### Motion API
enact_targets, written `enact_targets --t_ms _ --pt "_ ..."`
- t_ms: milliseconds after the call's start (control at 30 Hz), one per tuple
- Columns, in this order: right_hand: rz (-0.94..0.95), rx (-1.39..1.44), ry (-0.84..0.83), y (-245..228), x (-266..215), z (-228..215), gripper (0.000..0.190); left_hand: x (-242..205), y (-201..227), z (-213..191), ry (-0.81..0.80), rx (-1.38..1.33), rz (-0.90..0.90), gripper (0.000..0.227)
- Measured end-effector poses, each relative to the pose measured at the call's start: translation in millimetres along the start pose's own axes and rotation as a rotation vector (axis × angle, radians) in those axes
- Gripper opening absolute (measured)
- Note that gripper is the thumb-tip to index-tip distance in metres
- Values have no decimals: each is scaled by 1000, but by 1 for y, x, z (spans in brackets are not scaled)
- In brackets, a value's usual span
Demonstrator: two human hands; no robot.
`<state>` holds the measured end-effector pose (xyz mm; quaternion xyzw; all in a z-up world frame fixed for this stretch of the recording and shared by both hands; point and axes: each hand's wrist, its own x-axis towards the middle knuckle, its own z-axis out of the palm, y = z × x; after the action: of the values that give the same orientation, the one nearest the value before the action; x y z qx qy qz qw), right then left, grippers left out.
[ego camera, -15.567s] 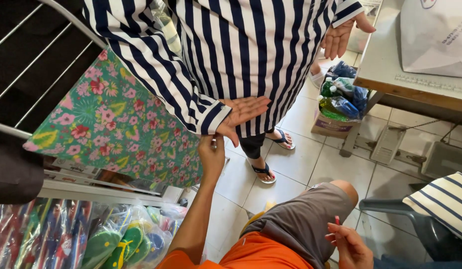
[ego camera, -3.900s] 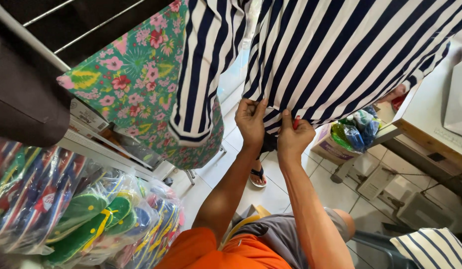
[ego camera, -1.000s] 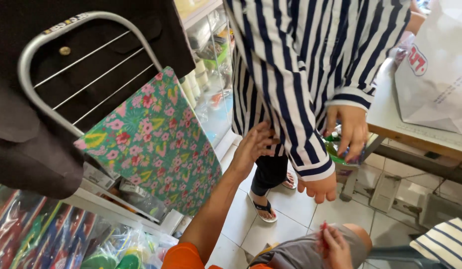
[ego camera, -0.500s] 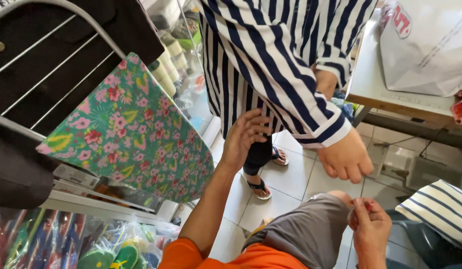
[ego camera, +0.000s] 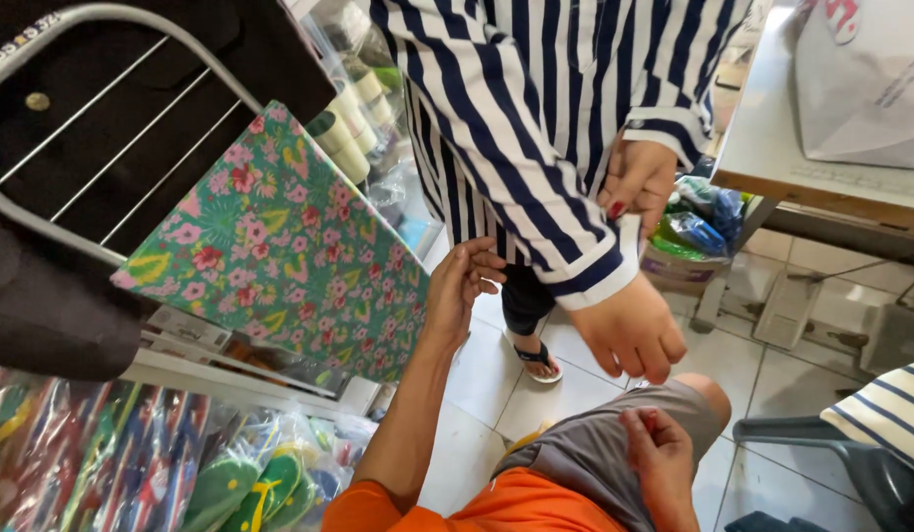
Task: Marking and adjusting the sleeve of a striped shirt for tailoring using a marker and measuring strip
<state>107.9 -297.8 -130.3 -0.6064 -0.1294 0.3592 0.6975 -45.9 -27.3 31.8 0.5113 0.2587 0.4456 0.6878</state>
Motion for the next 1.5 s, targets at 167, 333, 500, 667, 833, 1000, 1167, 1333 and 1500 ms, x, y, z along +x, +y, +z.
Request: enact_targets --t_ms 167,333,500,667,833,1000,1167,1333,1500 --pt "70 -28 -52 28 4 -1 18 -7 3 0 -66 7 12 49" --pt "97 11 -70 16 3 2 19 -12 9 1 -47 28 19 50" --pt "55 -35 -54 14 5 -6 24 -7 2 3 -33 43 1 47" --pt "64 -16 -4 21 8 -7 33 -4 1 12 -34 39 -13 48" --pt "55 -6 -1 24 8 -7 29 -5 8 19 -17 40 -20 51" --pt "77 15 8 21 6 -9 30 -7 5 19 -34 6 -22 52" --pt "130 -44 51 6 -3 -7 27 0 -3 25 -57 -39 -86 55" --pt "153 12 48 13 -4 -11 27 12 -23 39 -87 -120 -118 57" --pt "122 -36 85 15 -1 -18 19 14 -18 57 -149 -224 -111 39"
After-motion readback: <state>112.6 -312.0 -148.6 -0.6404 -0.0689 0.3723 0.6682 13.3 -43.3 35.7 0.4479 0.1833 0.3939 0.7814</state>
